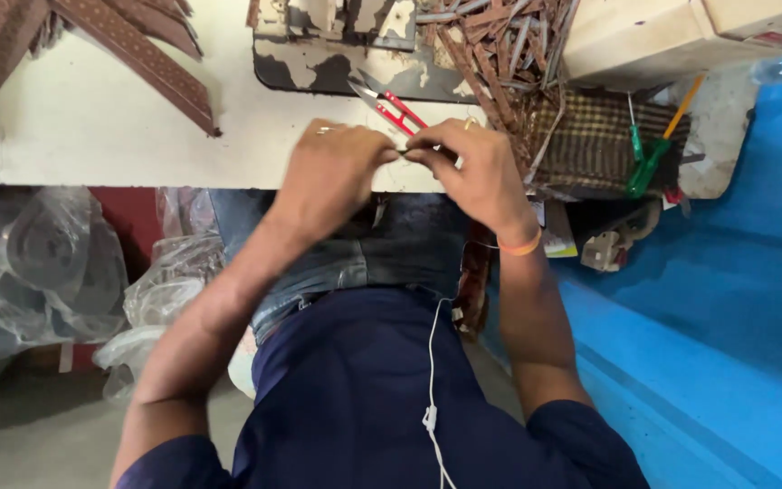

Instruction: Trimming excess material from brown leather strips using a pair of scissors.

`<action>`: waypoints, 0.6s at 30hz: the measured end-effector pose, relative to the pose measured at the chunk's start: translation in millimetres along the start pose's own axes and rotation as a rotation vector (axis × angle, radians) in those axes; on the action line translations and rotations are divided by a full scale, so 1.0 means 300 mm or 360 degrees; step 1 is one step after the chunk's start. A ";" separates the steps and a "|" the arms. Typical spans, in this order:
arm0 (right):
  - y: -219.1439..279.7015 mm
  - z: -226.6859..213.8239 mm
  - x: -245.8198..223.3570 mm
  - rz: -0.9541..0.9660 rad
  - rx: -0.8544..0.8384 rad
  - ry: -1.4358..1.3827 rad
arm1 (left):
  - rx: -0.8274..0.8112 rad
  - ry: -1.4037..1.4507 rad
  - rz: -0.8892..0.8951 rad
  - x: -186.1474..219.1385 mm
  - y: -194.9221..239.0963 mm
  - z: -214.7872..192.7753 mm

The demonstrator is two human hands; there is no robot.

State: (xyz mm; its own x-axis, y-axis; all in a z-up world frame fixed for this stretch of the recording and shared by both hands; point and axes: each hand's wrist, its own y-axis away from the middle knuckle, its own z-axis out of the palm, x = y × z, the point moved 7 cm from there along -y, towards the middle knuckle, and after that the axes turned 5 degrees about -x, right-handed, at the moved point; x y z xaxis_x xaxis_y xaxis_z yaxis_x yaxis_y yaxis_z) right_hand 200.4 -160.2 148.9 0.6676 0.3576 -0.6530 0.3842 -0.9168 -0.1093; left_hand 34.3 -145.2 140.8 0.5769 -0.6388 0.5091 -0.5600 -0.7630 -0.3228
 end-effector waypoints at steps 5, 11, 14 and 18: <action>0.003 0.041 0.138 0.0219 0.0104 0.0633 | -0.0433 0.0338 -0.0997 -0.286 0.241 0.083; -0.114 0.200 0.120 0.0206 0.0272 0.0537 | -0.0380 0.0160 -0.1303 -0.322 0.309 0.102; -0.115 0.230 0.188 0.0334 0.0289 0.0489 | -0.0412 0.0150 -0.1323 -0.322 0.290 0.123; -0.054 0.162 0.124 0.0209 0.0447 0.0505 | -0.0391 0.0127 -0.1303 -0.321 0.285 0.142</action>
State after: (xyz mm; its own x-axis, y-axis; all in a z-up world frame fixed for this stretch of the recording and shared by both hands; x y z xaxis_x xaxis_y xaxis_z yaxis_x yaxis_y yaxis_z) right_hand 187.9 -140.7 90.1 0.8787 0.2319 -0.4173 0.1244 -0.9551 -0.2687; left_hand -43.9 -153.2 30.2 0.8171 0.1197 0.5639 -0.1037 -0.9317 0.3480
